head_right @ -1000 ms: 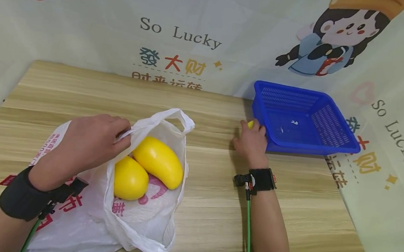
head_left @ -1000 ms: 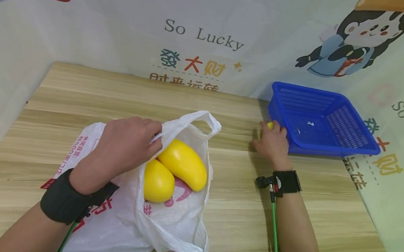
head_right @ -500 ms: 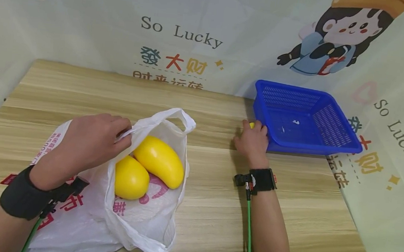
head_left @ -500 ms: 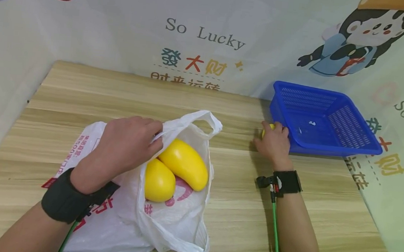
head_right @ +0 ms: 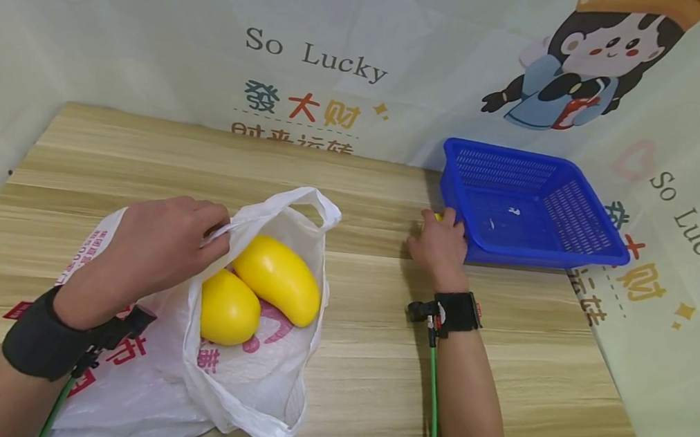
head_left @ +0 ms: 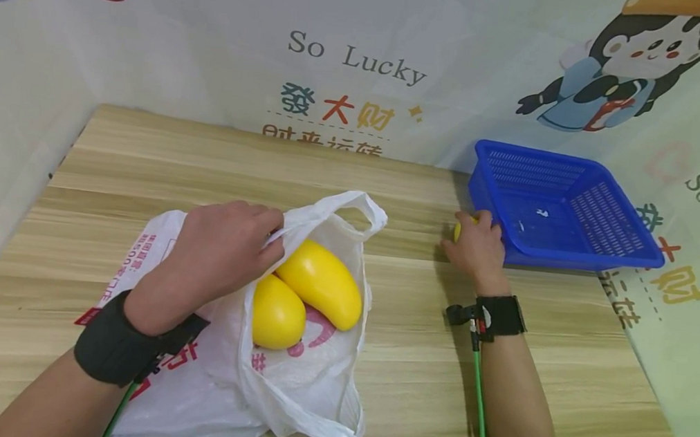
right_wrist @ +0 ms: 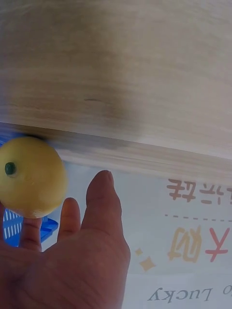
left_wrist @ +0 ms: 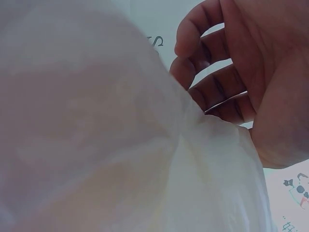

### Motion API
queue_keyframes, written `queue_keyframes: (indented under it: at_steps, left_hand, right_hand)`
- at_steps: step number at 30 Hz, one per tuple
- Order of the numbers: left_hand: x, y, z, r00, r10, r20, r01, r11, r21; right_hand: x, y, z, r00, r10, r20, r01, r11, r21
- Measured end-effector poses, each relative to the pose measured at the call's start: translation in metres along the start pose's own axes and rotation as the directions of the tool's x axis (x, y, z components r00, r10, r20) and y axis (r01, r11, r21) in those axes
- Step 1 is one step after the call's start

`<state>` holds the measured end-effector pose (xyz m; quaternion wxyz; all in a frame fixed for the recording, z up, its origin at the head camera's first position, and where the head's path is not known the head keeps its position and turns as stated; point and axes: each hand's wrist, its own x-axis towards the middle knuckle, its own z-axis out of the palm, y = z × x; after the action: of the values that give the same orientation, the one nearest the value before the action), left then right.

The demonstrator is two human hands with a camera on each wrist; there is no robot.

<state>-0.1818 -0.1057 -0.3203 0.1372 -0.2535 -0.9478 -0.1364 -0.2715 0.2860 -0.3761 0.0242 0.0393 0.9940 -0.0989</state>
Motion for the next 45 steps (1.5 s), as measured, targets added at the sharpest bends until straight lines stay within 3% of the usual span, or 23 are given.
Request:
queue_keyframes:
  at_steps: [14,32,45]
  left_hand:
    - [-0.001,0.001,0.0,1.0,0.001,0.003,-0.001,1.0,-0.004]
    - [-0.001,0.0,0.0,1.0,0.012,-0.017,-0.012,1.0,0.0]
    - [-0.001,0.003,-0.002,1.0,0.007,0.01,-0.007,1.0,-0.006]
  right_hand:
    - [-0.002,0.001,0.006,0.998,0.0,0.064,-0.003,0.999,0.039]
    - [-0.005,0.0,0.006,0.996,-0.036,0.088,0.029,0.997,0.078]
    - [-0.012,-0.008,0.002,0.996,-0.058,0.074,0.054,0.996,0.066]
